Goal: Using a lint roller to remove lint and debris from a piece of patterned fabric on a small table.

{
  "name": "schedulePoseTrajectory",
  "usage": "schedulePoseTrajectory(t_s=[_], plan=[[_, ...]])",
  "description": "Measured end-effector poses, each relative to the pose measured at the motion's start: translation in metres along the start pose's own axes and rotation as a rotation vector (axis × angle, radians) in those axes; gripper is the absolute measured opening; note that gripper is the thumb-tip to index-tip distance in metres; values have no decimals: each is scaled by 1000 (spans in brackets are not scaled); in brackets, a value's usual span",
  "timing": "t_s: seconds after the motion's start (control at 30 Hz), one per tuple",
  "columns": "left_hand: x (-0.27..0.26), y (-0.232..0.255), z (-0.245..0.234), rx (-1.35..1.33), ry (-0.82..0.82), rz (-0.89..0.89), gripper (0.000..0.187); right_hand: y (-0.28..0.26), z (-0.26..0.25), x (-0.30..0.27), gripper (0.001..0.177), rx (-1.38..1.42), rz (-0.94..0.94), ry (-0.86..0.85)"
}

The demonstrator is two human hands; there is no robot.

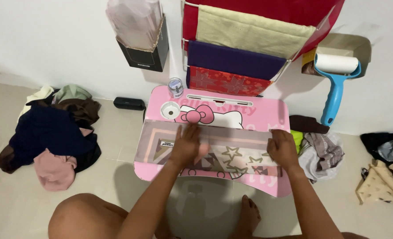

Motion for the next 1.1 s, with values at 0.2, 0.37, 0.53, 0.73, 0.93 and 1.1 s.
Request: schedulePoseTrajectory(t_s=[0.2, 0.37, 0.53, 0.73, 0.93, 1.1], plan=[[15, -58, 36, -64, -93, -131, 40, 6, -4, 9, 33, -11, 164, -63], [21, -73, 47, -36, 28, -111, 27, -2, -13, 10, 21, 27, 123, -2], [23, -76, 50, -23, 80, -94, 21, 8, -10, 9, 18, 1, 118, 11], [23, -67, 21, -46, 34, -71, 20, -2, -17, 12, 17, 172, 265, 13], [23, -71, 38, -48, 71, -109, 19, -16, -20, 13, 23, 136, 412, -54], [17, -54, 21, -127, 268, -83, 26, -26, -20, -1, 47, -128, 166, 219]])
Point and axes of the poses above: each hand's wrist, its own x-axis towards the middle knuckle, its own z-axis out of the palm, y = z × x, the point moved 3 cm from there along x, towards the middle knuckle, and after that the axes turned 2 degrees about -z, right-handed, at the moved point
